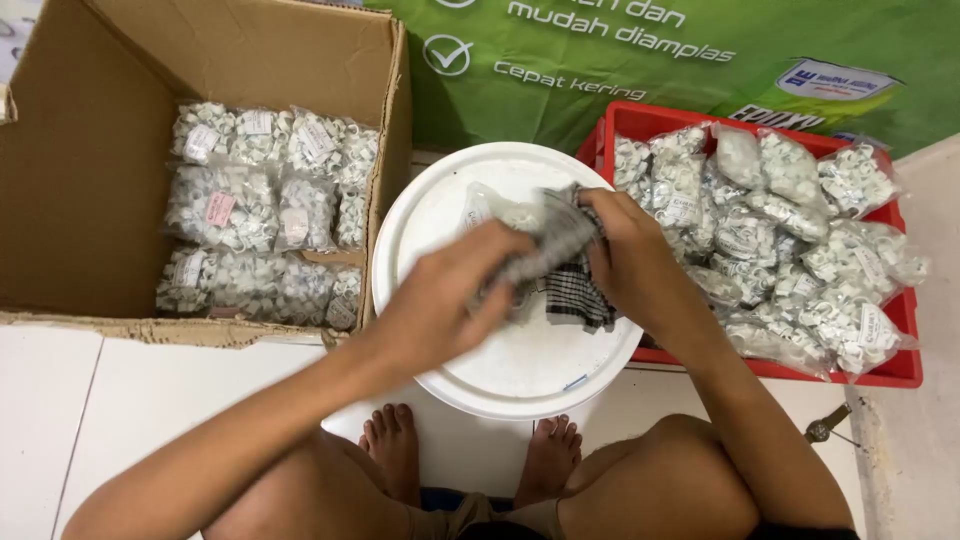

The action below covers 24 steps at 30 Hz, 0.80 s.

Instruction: The person wipes small plastic packets containing white objects with a cloth before placing them back into a container.

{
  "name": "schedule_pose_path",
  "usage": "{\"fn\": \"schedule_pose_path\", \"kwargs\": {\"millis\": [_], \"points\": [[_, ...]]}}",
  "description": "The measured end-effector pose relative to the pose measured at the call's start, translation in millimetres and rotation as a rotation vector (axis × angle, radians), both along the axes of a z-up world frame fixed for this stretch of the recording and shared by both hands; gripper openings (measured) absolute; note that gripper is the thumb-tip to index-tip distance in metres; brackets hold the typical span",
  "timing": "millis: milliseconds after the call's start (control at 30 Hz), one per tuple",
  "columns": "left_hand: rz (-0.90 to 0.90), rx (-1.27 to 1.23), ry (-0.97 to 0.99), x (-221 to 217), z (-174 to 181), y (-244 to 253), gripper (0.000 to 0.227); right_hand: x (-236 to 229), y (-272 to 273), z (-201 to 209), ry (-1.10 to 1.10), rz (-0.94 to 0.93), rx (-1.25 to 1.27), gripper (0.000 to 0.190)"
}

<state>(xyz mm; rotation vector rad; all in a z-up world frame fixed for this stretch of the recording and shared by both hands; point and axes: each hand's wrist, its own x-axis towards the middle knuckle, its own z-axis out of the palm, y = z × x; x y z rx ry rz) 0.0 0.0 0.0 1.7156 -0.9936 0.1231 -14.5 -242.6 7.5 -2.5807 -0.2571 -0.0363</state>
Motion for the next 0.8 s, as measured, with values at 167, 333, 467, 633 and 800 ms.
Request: {"fn": "schedule_pose_path", "kwargs": {"millis": [167,333,467,633,800], "points": [[-0.035,0.166,0.621,-18,31,2,0.068,-4,1,10,0.049,0.151,0.495,0.060],[0.052,0.413,0.550,-8,62,17,0.033,-5,0,-2,0.013,0.290,0.957,0.053],[0.094,0.121,0.289,3,49,14,0.041,-20,10,7,-0.049,0.215,1.078,0.045],[-0.009,0.074,0.497,-1,20,-8,0.009,-19,34,21,-0.262,0.189,0.892,0.037],[0.087,0.129,0.611,13,5,-7,0.017,-10,32,15,0.054,-0.064,0.663,0.052]]}}
